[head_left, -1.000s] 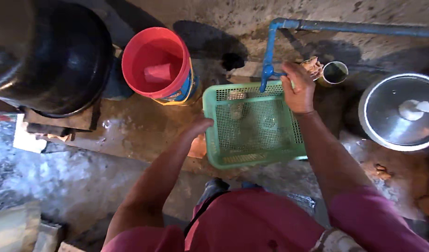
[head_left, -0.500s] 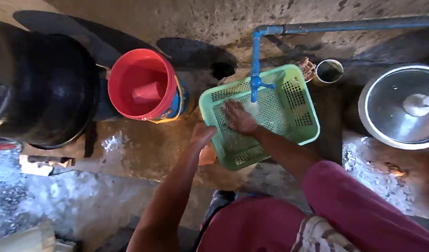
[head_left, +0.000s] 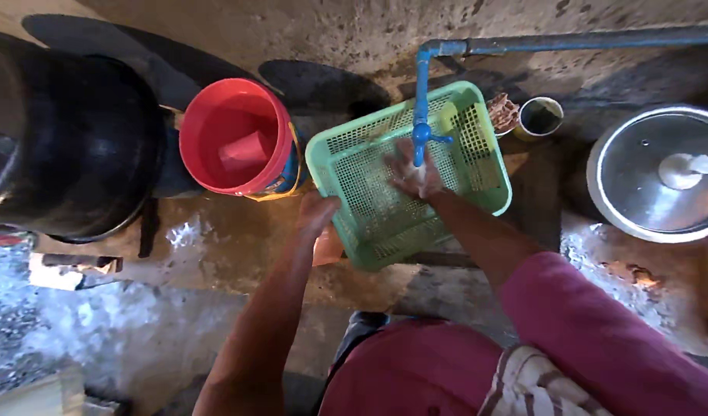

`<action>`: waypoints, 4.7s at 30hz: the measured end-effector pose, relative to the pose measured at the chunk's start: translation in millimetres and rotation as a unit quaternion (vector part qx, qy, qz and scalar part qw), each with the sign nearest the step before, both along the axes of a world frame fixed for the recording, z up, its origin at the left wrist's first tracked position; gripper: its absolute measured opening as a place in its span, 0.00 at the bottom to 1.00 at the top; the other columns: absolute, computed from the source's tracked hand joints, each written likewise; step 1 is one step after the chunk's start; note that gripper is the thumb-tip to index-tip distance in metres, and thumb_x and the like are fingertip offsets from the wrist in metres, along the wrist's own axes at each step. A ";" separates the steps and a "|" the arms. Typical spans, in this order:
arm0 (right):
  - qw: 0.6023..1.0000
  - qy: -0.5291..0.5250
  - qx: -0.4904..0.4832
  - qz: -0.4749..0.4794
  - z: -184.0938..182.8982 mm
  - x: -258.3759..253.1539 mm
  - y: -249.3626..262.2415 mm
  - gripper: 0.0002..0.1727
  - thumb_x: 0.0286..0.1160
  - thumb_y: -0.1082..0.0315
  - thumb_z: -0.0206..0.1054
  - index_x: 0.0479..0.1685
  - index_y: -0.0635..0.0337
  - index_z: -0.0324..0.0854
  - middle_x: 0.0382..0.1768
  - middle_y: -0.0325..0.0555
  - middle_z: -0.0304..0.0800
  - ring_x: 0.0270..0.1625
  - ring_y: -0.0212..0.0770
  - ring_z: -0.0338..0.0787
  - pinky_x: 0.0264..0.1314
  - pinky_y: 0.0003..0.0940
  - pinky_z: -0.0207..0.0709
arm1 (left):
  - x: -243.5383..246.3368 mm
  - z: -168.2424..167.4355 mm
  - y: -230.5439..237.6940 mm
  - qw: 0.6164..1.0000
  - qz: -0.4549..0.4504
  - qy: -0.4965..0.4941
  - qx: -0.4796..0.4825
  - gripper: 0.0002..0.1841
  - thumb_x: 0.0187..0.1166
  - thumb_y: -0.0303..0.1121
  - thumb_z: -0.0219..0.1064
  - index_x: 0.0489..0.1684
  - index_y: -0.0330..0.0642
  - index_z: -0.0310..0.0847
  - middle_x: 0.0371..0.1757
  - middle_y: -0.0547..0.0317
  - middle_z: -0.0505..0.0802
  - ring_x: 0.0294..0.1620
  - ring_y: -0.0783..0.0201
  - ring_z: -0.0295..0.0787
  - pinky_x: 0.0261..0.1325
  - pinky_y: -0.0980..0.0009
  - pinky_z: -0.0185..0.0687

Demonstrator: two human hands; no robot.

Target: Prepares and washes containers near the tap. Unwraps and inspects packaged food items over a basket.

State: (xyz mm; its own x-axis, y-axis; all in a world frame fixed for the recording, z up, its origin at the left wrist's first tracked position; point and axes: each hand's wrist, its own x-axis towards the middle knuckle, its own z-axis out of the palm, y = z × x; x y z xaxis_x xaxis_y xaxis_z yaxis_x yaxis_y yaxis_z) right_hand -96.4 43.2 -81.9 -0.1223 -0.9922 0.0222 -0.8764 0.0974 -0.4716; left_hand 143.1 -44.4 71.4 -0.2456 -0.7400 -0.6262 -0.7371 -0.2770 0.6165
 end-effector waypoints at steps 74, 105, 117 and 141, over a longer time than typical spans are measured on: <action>0.937 -0.224 -0.062 0.262 190.8 324.0 -40.7 0.09 0.79 0.70 0.67 0.45 0.64 0.92 0.64 0.61 0.85 0.69 0.56 0.84 0.74 0.51 0.78 | 273.1 38.7 83.5 0.923 0.205 0.287 -0.155 0.36 0.92 0.61 0.31 0.88 0.48 0.62 0.71 0.54 0.86 0.63 0.65 0.87 0.66 0.61 0.85; 0.886 -0.062 -0.078 0.453 201.3 329.7 -41.9 0.34 0.56 0.59 0.83 0.66 0.65 0.86 0.72 0.73 0.79 0.73 0.80 0.77 0.71 0.75 0.72 | 290.4 16.8 63.4 0.866 0.222 0.425 -0.142 0.39 0.93 0.48 0.18 0.78 0.24 0.65 0.69 0.33 0.82 0.69 0.53 0.82 0.76 0.56 0.75; 0.946 -0.200 -0.025 0.255 209.6 342.4 -40.0 0.14 0.82 0.76 0.58 0.51 0.82 0.82 0.60 0.74 0.84 0.64 0.66 0.85 0.68 0.60 0.78 | 300.4 4.0 61.3 0.900 0.130 0.383 -0.164 0.35 0.91 0.50 0.44 0.86 0.26 0.59 0.82 0.28 0.73 0.83 0.43 0.71 0.86 0.49 0.62; 0.876 -0.449 0.116 0.131 193.9 308.6 -50.1 0.21 0.88 0.59 0.58 0.69 0.65 0.76 0.60 0.52 0.87 0.58 0.43 0.90 0.61 0.45 0.86 | 279.6 5.0 47.9 0.827 0.302 0.456 -0.130 0.08 0.72 0.23 0.72 0.45 0.32 0.83 0.35 0.56 0.91 0.35 0.66 0.89 0.45 0.65 0.89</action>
State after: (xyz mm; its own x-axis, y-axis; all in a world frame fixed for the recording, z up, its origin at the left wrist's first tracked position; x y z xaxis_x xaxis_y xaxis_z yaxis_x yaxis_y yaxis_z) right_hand 212.2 -6.9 112.0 0.2461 -0.9541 -0.1709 -0.1676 0.1318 -0.9770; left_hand 422.7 3.5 76.4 -0.0638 -0.9808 -0.1845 0.2918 -0.1952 0.9364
